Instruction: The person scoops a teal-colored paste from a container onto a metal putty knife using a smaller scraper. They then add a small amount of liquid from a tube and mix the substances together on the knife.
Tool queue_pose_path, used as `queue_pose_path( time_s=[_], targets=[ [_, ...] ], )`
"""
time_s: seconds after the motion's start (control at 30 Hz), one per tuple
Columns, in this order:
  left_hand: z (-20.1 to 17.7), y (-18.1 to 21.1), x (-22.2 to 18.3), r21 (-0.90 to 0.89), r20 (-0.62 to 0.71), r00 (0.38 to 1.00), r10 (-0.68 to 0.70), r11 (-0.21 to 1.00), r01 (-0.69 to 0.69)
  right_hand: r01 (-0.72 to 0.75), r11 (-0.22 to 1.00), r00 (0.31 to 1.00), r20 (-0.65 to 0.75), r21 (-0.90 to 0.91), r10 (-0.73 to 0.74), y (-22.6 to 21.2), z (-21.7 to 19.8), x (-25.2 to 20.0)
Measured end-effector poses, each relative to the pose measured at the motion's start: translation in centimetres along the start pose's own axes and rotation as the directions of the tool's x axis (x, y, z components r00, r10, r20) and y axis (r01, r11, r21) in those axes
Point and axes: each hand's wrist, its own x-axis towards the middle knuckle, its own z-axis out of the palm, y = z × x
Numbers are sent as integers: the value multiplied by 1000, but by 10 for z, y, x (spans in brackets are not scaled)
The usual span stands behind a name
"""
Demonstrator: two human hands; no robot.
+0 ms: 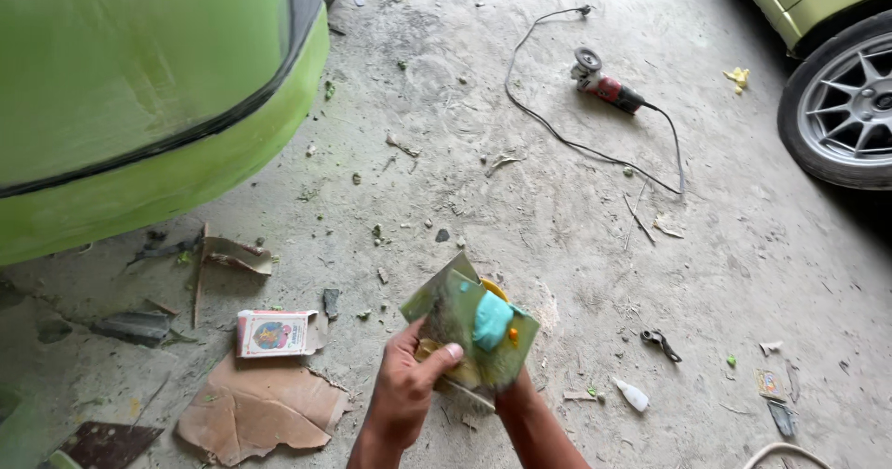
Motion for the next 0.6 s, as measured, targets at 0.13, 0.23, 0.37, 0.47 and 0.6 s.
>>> queue_pose_path(
  time_s=[0.13,0.23,0.37,0.47,0.6],
  targets=[
    [-23,-6,4,2,-18,1000,-7,1000,7,169,984,966,-205,52,-156,-16,-14,-12],
    [-36,7,3,44,-141,989,42,998,-36,362,930,750,-613,66,-248,-37,-41,-22],
    [-39,9,3,102,-210,974,82,993,-61,404,897,822,-360,-178,-442,-43,-44,-36],
    [-51,-8,8,11,-221,967,127,992,-128,365,817,837,-226,-447,-498,-58,-13,-31],
    [-53,-6,7,-14,-224,958,181,982,-188,169,554,917,-75,-815,-391,-68,3,-26]
  ],
)
